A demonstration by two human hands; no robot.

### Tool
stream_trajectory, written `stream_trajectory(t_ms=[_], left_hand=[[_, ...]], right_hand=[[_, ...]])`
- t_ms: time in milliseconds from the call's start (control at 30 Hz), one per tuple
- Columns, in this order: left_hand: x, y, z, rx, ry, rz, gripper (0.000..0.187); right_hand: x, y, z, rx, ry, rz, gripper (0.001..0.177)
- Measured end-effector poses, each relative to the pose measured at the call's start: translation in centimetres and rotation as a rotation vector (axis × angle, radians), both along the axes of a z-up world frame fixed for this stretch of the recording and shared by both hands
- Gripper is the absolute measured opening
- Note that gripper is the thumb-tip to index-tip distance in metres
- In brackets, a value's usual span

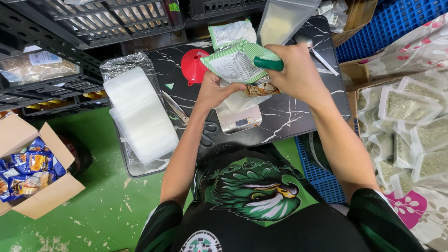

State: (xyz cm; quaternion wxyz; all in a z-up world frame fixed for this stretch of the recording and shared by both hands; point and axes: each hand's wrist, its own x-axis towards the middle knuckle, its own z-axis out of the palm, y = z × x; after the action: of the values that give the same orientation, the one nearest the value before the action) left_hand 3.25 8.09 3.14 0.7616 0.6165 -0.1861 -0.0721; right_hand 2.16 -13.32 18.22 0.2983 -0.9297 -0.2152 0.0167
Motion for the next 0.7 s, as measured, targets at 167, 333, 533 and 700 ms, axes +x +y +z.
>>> stream_trajectory(t_ms=[167,333,533,700], left_hand=[[-0.3,-0.2,0.2,-0.011,0.0,0.021,0.021],[-0.4,-0.2,0.1,-0.004,-0.008,0.036,0.019],[-0.6,-0.2,0.1,-0.013,-0.037,0.062,0.024],[-0.9,-0.2,0.4,-0.002,-0.04,0.065,0.021]], right_hand=[[-0.2,0.2,-0.2,0.008,-0.057,0.018,0.015],[-0.2,0.3,-0.6,-0.016,-0.121,0.033,0.03],[-0.1,0.1,-1.6,-0.044,-0.162,0.05,0.035],[-0.5,0.2,-1.9,-0.042,-0.226,0.053,0.048]])
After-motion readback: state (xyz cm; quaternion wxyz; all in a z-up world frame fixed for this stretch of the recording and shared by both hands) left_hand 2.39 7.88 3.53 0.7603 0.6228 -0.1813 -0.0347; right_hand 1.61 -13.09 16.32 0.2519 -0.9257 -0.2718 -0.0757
